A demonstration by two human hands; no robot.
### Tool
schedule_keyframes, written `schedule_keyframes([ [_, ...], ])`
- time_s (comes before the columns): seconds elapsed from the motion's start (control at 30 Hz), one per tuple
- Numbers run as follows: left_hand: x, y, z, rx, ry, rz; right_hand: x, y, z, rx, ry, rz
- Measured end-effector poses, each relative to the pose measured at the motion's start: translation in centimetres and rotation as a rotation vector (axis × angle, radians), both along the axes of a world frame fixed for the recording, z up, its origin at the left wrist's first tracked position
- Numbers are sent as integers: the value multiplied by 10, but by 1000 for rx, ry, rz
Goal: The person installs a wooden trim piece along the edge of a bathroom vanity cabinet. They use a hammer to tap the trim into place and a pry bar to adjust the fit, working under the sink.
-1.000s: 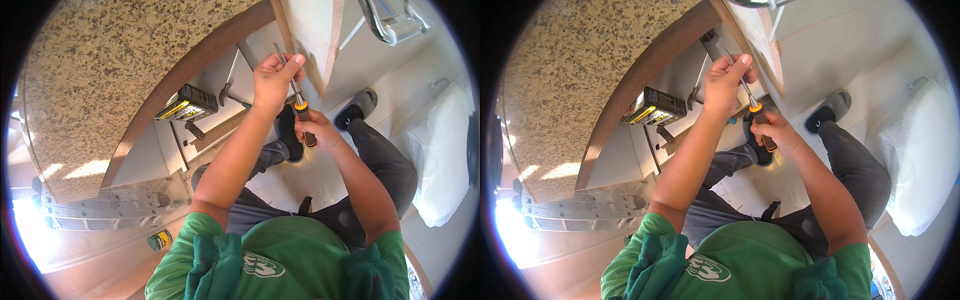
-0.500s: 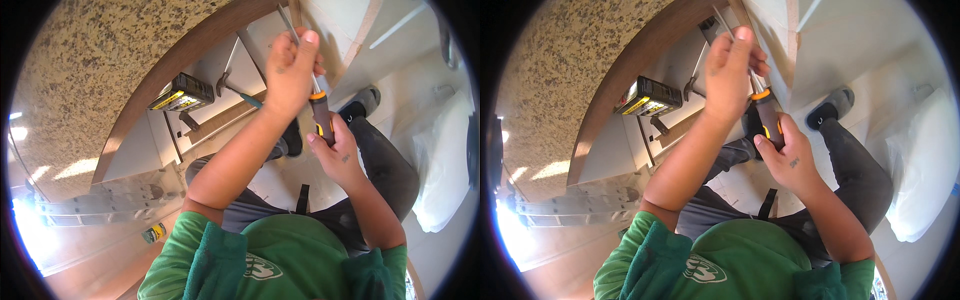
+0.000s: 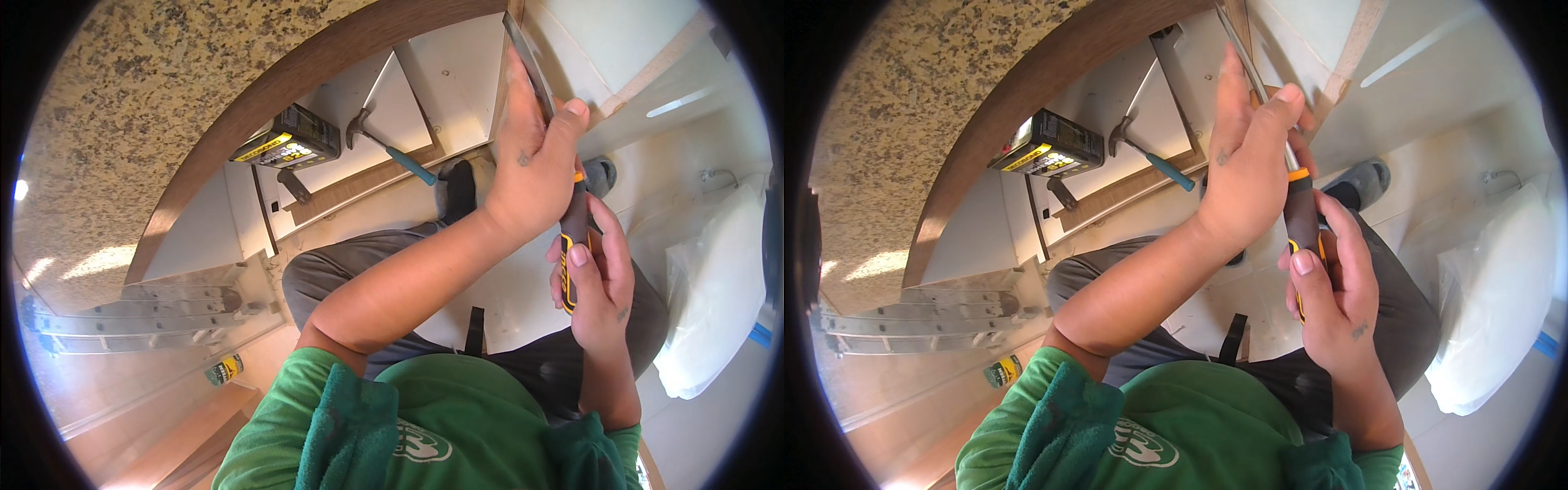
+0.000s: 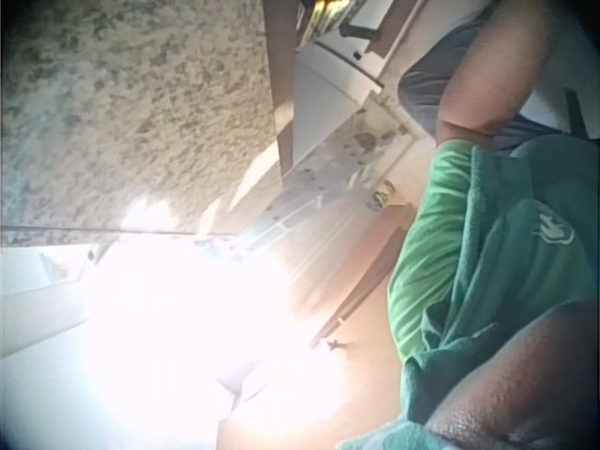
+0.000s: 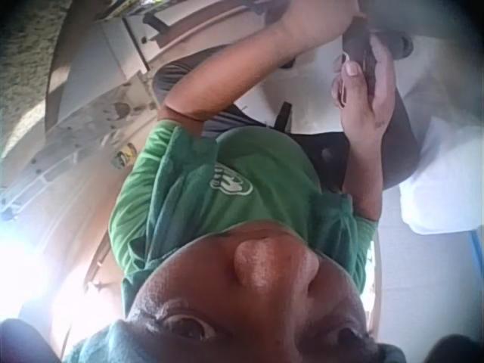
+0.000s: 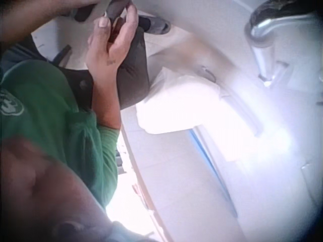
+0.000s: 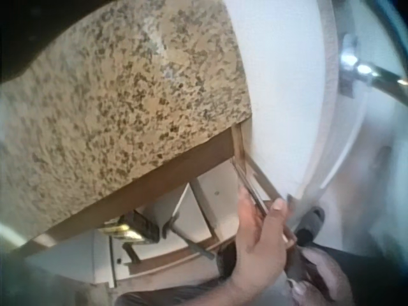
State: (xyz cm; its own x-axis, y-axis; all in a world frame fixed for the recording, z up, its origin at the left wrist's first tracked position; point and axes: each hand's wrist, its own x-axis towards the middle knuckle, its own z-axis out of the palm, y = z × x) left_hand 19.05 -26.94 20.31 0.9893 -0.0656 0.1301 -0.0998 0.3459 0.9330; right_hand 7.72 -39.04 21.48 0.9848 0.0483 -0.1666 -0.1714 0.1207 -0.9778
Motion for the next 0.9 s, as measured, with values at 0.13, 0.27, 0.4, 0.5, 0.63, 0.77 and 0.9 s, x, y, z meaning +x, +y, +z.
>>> schedule_keyframes([
  [0.13,0,-4,3,6,-32,24,-1,-5,10,-44,14,-15],
  [0.27,1,-7,9,42,-15,16,-1,-7,17,-83,16,-51],
  [0.4,3,-11,15,39,-23,26,3,-10,21,-82,29,-62],
  [0.5,7,-12,12,20,-68,31,5,-11,24,-65,38,-68],
  [0.63,9,-14,11,68,-102,81,8,-13,29,-55,42,-61],
  [0.77,11,-14,12,41,-115,59,10,-12,32,-66,42,-68],
  [0.9,13,-16,9,16,-132,64,11,-11,34,-74,43,-75],
])
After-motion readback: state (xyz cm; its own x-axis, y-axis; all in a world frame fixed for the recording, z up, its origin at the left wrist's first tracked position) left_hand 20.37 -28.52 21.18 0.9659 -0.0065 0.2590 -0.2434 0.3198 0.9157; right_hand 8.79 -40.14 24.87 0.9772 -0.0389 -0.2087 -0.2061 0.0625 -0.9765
